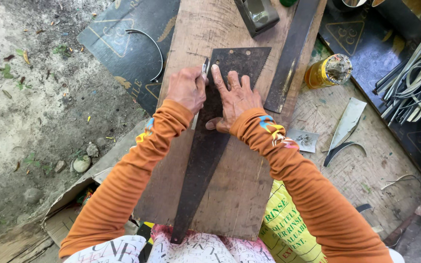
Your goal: The person uses a utility knife to cut a thin metal strip along a metal template on a wooden workbench. They then use a hand plane to smooth the strip and continue cutting additional strips using the same template.
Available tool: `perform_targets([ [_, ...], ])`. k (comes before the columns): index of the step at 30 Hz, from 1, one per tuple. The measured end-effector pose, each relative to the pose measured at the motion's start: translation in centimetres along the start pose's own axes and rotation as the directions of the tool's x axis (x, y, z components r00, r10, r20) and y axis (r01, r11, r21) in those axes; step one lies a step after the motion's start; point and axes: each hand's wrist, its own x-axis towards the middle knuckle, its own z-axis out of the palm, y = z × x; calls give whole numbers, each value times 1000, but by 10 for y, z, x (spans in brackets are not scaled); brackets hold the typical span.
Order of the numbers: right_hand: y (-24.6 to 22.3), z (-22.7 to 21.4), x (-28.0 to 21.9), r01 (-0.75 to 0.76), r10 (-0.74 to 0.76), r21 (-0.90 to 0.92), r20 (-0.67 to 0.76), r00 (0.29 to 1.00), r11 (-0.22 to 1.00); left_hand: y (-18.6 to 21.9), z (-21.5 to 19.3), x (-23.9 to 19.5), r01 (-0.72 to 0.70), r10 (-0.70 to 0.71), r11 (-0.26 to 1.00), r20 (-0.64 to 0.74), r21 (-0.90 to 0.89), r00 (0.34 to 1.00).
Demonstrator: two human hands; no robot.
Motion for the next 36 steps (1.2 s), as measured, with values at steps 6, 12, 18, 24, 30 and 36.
perform_targets([
  [6,-1,-2,0,9,-9,13,-8,1000,1000,-8,3,8,-106,104,989,19,107,994],
  [12,2,-1,0,16,-17,35,11,1000,999,-4,2,13,-30,24,992,50,121,998],
  [18,3,-1,0,22,-22,41,3,1000,999,-11,11,18,-108,104,966,32,234,994],
  [24,3,1,0,12,-12,34,-6,1000,999,-18,23,23,-7,-32,945,114,328,993],
  [30,-4,-2,1,-29,29,20,20,999,999,-18,26,10,44,-83,935,97,351,992],
  [36,-3,0,0,-40,40,1,43,998,999,-9,21,10,75,-139,930,157,361,978],
])
